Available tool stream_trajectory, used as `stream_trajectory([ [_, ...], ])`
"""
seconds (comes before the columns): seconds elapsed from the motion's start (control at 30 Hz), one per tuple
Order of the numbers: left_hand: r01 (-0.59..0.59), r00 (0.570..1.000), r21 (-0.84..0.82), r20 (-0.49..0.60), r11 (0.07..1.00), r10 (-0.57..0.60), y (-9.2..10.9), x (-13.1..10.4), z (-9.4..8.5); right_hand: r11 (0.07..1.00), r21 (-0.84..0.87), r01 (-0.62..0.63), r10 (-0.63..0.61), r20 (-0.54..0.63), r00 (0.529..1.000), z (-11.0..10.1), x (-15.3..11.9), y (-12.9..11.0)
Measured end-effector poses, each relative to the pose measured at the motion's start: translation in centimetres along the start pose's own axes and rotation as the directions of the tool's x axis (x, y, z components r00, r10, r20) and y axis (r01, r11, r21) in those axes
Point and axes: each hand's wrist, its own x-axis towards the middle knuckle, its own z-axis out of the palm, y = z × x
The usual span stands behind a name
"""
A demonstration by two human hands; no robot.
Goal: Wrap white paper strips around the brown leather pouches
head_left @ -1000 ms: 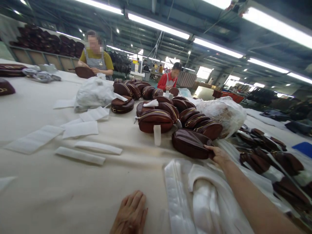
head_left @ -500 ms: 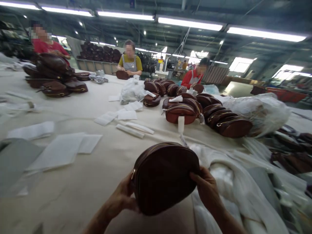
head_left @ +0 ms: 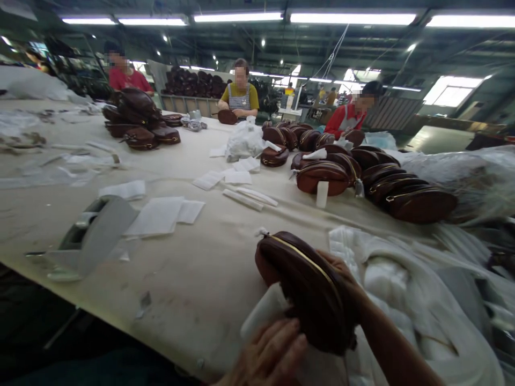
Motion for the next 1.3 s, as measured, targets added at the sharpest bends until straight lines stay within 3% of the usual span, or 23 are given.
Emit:
stream_trajectory([
  [0.1, 0.059, 0.996, 0.138, 0.060, 0.989, -0.068, -1.5, 4.1, -2.1, 0.998, -0.013, 0.068, -0.069, -0.194, 0.978, -2.5, -2.5, 0.0],
  [0.17, 0.036, 0.988, 0.153, 0.140, 0.988, -0.058, -3.2, 6.8, -3.3, 0.954, -0.210, 0.213, -0.270, -0.298, 0.916, -3.5, -4.9, 0.0],
  [0.2, 0.004, 0.984, 0.142, 0.175, 0.990, -0.029, -4.0, 7.8, -3.6, 0.888, -0.355, 0.292, -0.403, -0.297, 0.866, -3.5, -6.1, -0.1],
  [0.3, -0.087, 0.968, 0.098, 0.242, 0.991, 0.061, -5.6, 9.5, -3.1, 0.484, -0.727, 0.487, -0.735, -0.035, 0.677, -1.5, -8.9, -0.5],
  [0.33, -0.098, 0.967, 0.097, 0.243, 0.990, 0.072, -5.8, 9.6, -2.7, 0.346, -0.789, 0.508, -0.783, 0.056, 0.619, -0.5, -9.4, -0.6],
  [0.4, -0.099, 0.970, 0.111, 0.230, 0.989, 0.072, -6.0, 9.6, -1.9, 0.172, -0.860, 0.481, -0.813, 0.151, 0.562, 1.5, -9.5, -0.7],
  [0.47, -0.103, 0.969, 0.128, 0.237, 0.986, 0.071, -6.0, 9.4, -1.5, 0.119, -0.901, 0.417, -0.817, 0.150, 0.557, 2.8, -8.9, -0.7],
  [0.67, 0.002, 0.931, 0.198, 0.358, 0.980, -0.074, -6.6, 10.2, -1.1, 0.155, -0.925, 0.347, -0.744, 0.122, 0.657, 3.1, -6.6, -0.7],
  [0.83, 0.023, 0.926, 0.233, 0.362, 0.972, -0.108, -6.4, 11.0, -1.2, 0.093, -0.936, 0.340, -0.804, 0.130, 0.580, 1.5, -5.9, -0.1],
  [0.93, 0.032, 0.936, 0.299, 0.325, 0.954, -0.133, -5.7, 11.1, -1.1, 0.033, -0.950, 0.310, -0.803, 0.159, 0.575, 0.2, -4.8, 0.4],
  [1.03, 0.041, 0.936, 0.360, 0.312, 0.932, -0.162, -5.4, 11.2, -1.0, 0.054, -0.906, 0.420, -0.784, 0.222, 0.579, -0.6, -3.1, 0.7],
  [1.1, 0.116, 0.884, 0.348, 0.390, 0.930, -0.256, -5.5, 11.5, -1.1, 0.081, -0.874, 0.479, -0.764, 0.254, 0.593, -0.8, -2.2, 0.7],
  [1.2, 0.289, 0.748, 0.258, 0.540, 0.922, -0.386, -6.4, 12.2, -1.8, 0.126, -0.870, 0.477, -0.729, 0.245, 0.640, -0.7, -1.4, 0.5],
  [1.23, 0.334, 0.726, 0.191, 0.572, 0.923, -0.382, -7.0, 12.4, -2.2, 0.139, -0.868, 0.477, -0.721, 0.242, 0.650, -0.7, -1.2, 0.5],
  [1.3, 0.431, 0.726, 0.048, 0.574, 0.901, -0.378, -9.0, 12.5, -3.0, 0.144, -0.855, 0.498, -0.716, 0.257, 0.649, -0.9, -1.2, 0.5],
])
